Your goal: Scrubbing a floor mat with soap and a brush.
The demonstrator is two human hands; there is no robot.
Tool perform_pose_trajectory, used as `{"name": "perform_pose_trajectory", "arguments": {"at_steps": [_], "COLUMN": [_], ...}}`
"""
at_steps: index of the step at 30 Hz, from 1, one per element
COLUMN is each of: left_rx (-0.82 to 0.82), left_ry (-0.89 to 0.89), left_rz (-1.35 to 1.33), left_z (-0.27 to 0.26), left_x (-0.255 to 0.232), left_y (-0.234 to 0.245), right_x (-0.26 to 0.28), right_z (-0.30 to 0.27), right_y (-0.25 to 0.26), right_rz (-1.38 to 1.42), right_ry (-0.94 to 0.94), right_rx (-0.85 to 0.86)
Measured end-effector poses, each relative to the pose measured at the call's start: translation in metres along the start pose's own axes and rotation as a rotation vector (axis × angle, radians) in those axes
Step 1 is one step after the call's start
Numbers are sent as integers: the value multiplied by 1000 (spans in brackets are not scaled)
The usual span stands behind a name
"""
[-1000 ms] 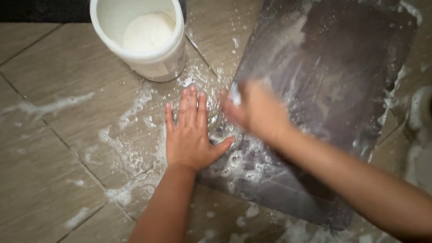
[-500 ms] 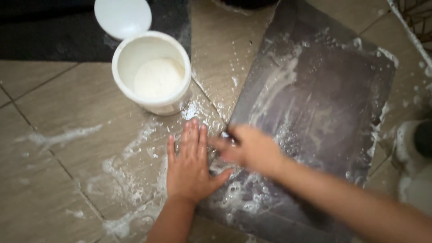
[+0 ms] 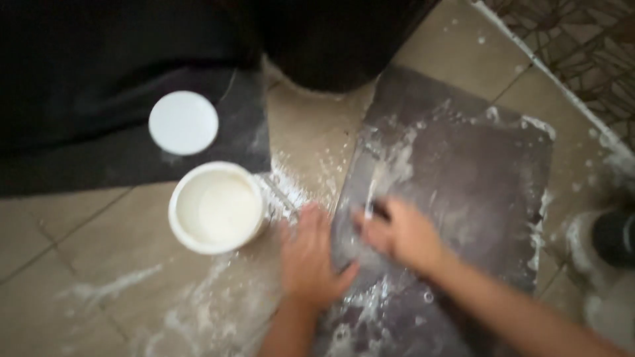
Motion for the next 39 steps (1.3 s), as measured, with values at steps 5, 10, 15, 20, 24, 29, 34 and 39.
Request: {"name": "perform_pose_trajectory", "arguments": {"at_steps": [5,10,15,20,24,29,34,39], "left_rx": [117,366,523,423,491,-13,-1,43], "left_ry": [-246,-141,-100,-65,-42,-256,-234,-229], "left_rz": [139,227,402,284,322,59,130,166], "left_z": [69,98,118,110,110,99,102,100], "left_x": [-50,-62,-67,-64,-68,-51,-53,-58], "left_y": [-9,6,12,2,5,-17,-20,-19], "right_x": [-158,-62,-112,-164,-98,-202,-159,-74], "right_z": [63,39,71,106,27,-7,-20,-83], "right_y": [81,34,27,96,32,86,86,11], "right_rz": [-379,151,-192,-72,71,281,-287,-60], "right_ry": [-388,-607,57,-607,-613,-973,-565,-471], "right_rx": [-633,-307,-42,-699,-307,-473,-516,-232]}}
Point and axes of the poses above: each hand's wrist, its own z-axis towards the middle knuckle, its own y-axis out of the back of the hand, x = y × z, the point moved 4 cm from there along z, towards the middle knuckle, and after that the axes turned 9 degrees about y, right-handed, at the moved point
